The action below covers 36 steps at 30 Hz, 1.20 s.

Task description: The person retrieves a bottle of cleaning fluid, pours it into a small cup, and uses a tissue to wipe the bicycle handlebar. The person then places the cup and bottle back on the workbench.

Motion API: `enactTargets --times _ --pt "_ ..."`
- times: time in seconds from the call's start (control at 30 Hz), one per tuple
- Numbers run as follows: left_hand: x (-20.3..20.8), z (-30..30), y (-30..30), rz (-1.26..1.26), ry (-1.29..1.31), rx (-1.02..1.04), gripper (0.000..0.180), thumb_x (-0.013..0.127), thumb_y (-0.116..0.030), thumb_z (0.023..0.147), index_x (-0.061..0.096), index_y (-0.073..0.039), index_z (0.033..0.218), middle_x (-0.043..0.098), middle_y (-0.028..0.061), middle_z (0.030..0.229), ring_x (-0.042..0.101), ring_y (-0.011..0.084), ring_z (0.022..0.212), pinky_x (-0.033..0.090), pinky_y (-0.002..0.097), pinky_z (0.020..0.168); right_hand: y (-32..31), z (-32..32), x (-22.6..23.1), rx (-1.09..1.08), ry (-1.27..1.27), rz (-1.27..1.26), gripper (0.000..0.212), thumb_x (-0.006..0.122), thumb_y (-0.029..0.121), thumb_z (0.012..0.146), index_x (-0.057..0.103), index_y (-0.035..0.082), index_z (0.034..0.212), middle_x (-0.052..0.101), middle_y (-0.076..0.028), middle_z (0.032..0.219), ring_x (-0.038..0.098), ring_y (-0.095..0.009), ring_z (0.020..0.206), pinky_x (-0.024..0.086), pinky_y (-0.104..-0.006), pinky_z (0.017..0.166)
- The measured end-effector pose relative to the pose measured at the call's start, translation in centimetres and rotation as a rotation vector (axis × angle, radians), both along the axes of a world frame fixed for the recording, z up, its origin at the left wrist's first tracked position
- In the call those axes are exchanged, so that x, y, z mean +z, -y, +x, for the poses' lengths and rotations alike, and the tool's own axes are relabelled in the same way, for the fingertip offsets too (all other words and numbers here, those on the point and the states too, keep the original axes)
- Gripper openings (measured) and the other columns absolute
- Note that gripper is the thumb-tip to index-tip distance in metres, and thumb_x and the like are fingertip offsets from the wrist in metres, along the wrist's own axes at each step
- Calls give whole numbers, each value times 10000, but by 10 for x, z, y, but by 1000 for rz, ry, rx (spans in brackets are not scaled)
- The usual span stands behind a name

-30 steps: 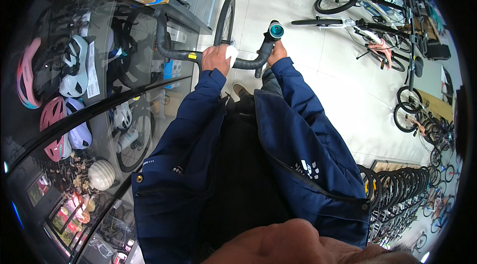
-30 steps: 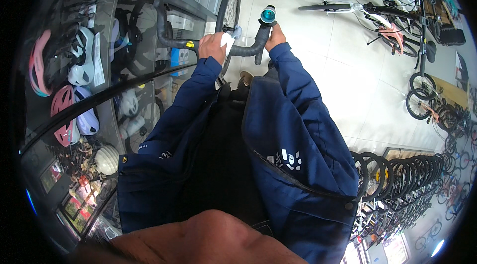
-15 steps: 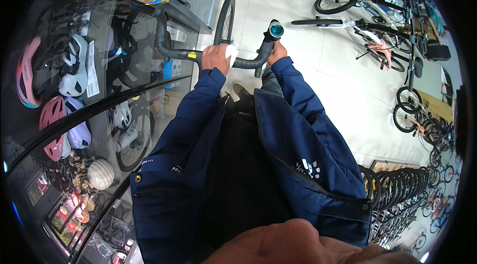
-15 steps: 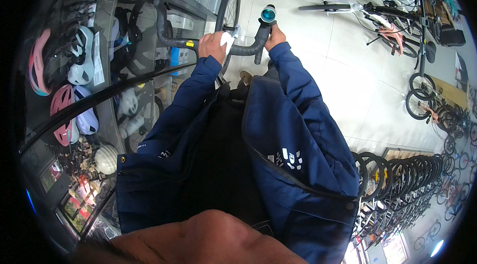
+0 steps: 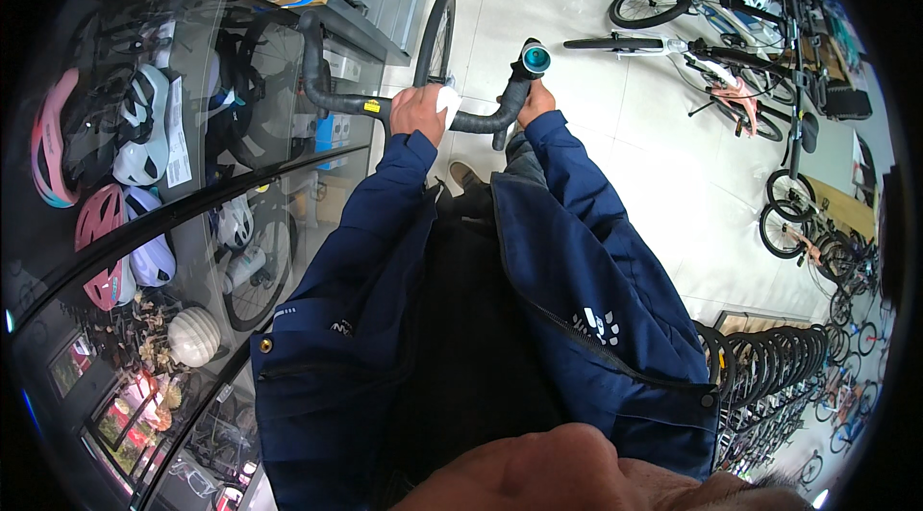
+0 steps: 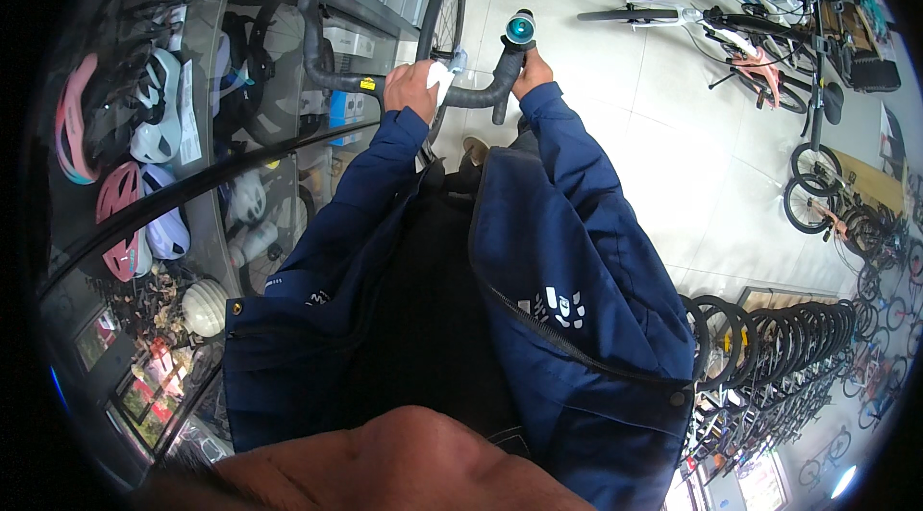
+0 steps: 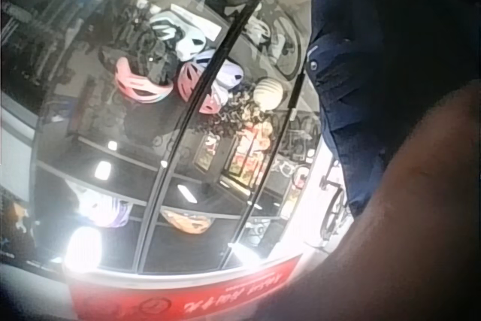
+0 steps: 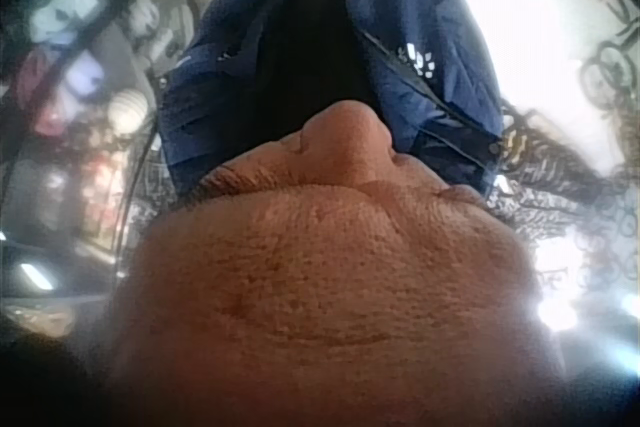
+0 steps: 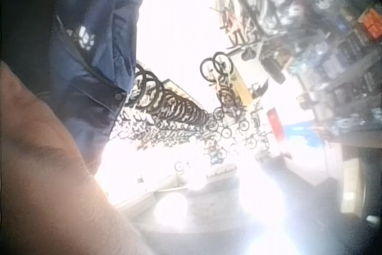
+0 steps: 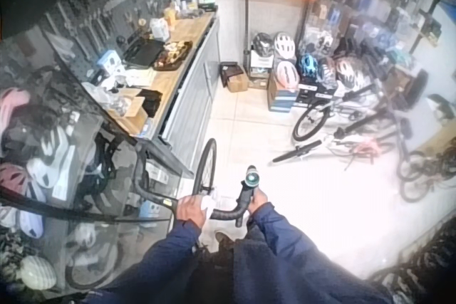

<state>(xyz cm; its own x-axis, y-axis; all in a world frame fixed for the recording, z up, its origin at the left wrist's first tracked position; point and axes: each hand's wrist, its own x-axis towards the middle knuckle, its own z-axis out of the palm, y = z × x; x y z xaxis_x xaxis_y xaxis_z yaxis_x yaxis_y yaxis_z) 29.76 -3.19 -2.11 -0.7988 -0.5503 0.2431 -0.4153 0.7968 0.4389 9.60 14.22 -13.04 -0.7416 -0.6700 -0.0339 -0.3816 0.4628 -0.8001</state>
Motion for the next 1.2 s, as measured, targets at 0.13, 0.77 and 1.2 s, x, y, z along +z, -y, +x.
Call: enactTargets --times 0.13,0.77,1.2 --pt "1 0 0 5 7 -12 368 819 -142 795 682 -106 1135 722 130 980 657 352 1024 472 466 983 0 1 -1 12 -51 -96 647 827 227 843 538 79 1402 762 -206 1056 749 -409 969 600 -445 846" --pt "-3 3 3 18 48 15 398 820 -140 797 685 -107 1171 726 140 998 658 355 1046 474 468 986 3 1 -2 6 58 3 770 852 228 819 480 60 1473 684 -229 1210 701 -393 1084 565 -424 953" --pt "-2 4 7 6 13 0 399 815 -137 799 693 -104 1177 726 139 994 662 353 1033 477 466 993 11 -1 5 11 207 -99 983 889 153 772 363 66 1598 528 -230 1481 556 -389 1363 454 -395 1158"
